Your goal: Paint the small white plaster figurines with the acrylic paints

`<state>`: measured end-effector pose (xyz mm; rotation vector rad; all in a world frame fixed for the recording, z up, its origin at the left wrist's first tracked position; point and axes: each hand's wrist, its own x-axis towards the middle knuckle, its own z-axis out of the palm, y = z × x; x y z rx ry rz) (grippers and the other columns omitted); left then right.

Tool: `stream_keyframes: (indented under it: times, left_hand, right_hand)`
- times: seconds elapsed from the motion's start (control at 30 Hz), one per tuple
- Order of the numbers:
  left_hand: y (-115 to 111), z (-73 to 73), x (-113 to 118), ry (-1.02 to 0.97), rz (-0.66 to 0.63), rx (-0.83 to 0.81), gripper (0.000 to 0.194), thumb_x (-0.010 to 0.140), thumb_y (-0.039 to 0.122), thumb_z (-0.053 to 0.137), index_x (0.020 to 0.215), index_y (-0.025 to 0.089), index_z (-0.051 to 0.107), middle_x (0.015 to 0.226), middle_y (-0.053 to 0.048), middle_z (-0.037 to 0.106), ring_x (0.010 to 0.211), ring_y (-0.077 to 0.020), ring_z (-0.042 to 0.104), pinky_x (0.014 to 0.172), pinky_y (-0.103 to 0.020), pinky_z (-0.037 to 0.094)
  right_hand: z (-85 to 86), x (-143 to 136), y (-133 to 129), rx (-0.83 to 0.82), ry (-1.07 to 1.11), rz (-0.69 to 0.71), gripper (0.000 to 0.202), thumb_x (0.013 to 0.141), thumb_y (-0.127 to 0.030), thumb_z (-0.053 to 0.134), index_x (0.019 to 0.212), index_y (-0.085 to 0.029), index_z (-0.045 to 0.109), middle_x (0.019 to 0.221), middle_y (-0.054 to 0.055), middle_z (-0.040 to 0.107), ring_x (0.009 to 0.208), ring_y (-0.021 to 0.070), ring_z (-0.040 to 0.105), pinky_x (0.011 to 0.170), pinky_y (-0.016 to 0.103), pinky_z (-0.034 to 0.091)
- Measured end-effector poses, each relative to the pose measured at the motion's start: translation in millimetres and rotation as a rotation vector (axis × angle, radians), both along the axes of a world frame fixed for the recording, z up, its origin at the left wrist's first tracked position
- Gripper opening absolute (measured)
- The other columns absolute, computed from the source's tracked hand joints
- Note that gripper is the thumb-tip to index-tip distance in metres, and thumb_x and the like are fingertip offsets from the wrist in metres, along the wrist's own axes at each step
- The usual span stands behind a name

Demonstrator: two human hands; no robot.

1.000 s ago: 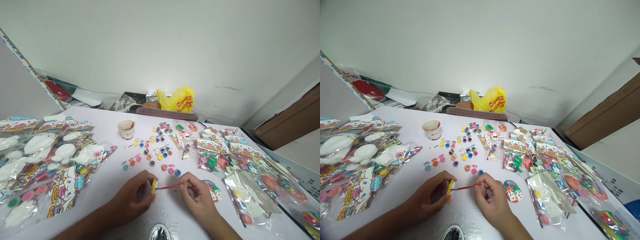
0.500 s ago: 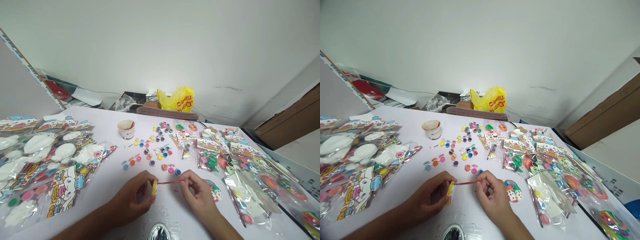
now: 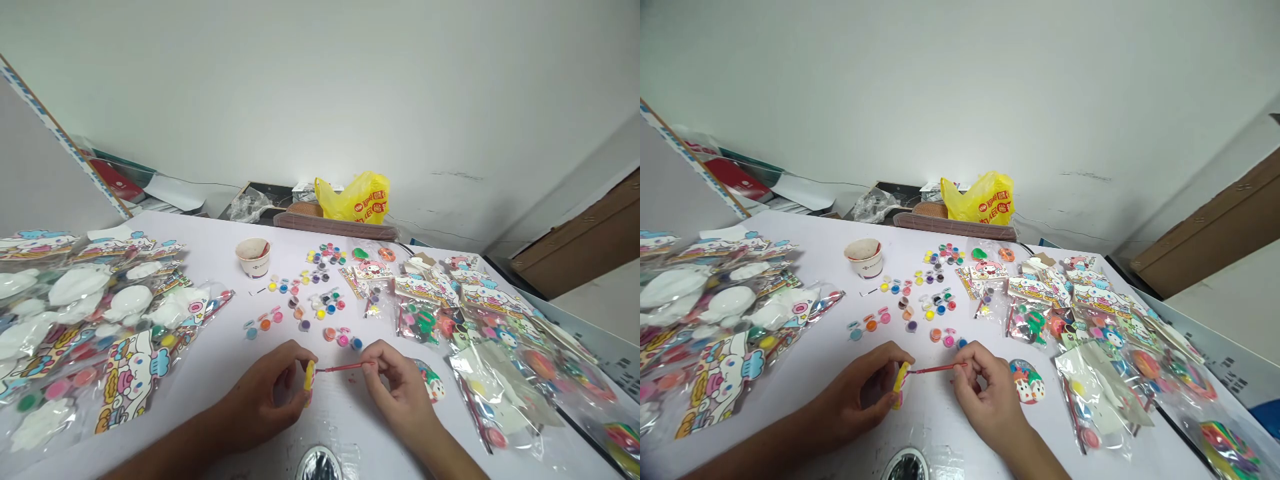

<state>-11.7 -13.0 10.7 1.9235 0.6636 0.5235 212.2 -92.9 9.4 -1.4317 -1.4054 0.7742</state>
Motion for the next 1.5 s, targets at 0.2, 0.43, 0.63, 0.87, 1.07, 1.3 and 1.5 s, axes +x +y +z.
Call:
stream_keyframes:
  times: [0.2,0.43,0.63,0.87,1.07,1.3,1.5]
  left_hand:
    - [0.5,-0.2,0.0,-0.002,-0.01,-0.007,0.022,0.084,0.017,0.054,0.105,0.023,0.053,0.086,0.001,0.052,0.072,-0.0138,0.047,0.065,-0.025,0.042]
    - [0.1,1.5,-0.9,0.006,-0.01,0.008,0.024,0.084,0.017,0.052,0.107,0.024,0.053,0.086,0.001,0.052,0.072,-0.0139,0.047,0.066,-0.025,0.042]
    - [-0.7,2.9,0.7,0.001,-0.018,0.006,0.024,0.084,0.018,0.052,0.107,0.024,0.054,0.086,0.001,0.052,0.072,-0.0141,0.047,0.066,-0.025,0.042]
    - [-0.3,-0.8,-0.8,0.002,-0.01,0.022,0.029,0.084,0.017,0.052,0.113,0.024,0.053,0.087,0.0,0.052,0.073,-0.0143,0.047,0.066,-0.026,0.041]
    - [-0.6,1.6,-0.2,0.001,-0.017,0.005,0.029,0.084,0.016,0.052,0.111,0.024,0.053,0.087,0.001,0.052,0.072,-0.0139,0.047,0.066,-0.025,0.042]
    - [-0.1,-3.3,-1.6,-0.008,-0.018,0.015,0.034,0.084,0.015,0.051,0.116,0.027,0.05,0.089,0.001,0.05,0.074,-0.0145,0.047,0.066,-0.026,0.042]
    - [0.1,-3.1,-2.1,0.005,-0.033,0.005,0.032,0.086,0.017,0.051,0.117,0.028,0.049,0.091,0.0,0.05,0.075,-0.0148,0.048,0.067,-0.026,0.043]
  right_hand:
    - [-0.2,-0.2,0.6,-0.002,-0.027,-0.014,0.02,0.091,-0.032,0.05,0.075,-0.02,0.053,0.055,-0.006,0.035,0.05,0.0113,0.035,0.048,0.023,0.032]
    - [-0.8,3.9,0.1,-0.004,-0.016,0.048,0.018,0.092,-0.029,0.048,0.078,-0.02,0.052,0.057,-0.005,0.038,0.052,0.0116,0.037,0.049,0.022,0.033]
    - [1.4,4.3,1.2,0.001,-0.028,0.017,0.016,0.091,-0.027,0.05,0.077,-0.02,0.052,0.056,-0.006,0.036,0.051,0.0116,0.036,0.049,0.022,0.032]
    - [-0.5,3.5,-1.2,-0.016,-0.023,0.063,0.016,0.092,-0.027,0.048,0.078,-0.02,0.051,0.056,-0.005,0.038,0.052,0.012,0.037,0.049,0.023,0.032]
    - [1.3,5.7,1.2,0.016,-0.083,-0.006,0.015,0.091,-0.026,0.048,0.078,-0.019,0.053,0.056,-0.006,0.035,0.051,0.0116,0.036,0.049,0.023,0.031]
    - [1.1,4.0,-0.5,-0.009,-0.053,0.058,0.015,0.091,-0.027,0.048,0.078,-0.02,0.051,0.057,-0.005,0.039,0.052,0.0121,0.038,0.049,0.023,0.033]
    - [3.9,7.1,1.6,0.015,-0.078,-0.011,0.015,0.091,-0.026,0.048,0.078,-0.019,0.053,0.056,-0.007,0.034,0.05,0.0113,0.035,0.049,0.022,0.031]
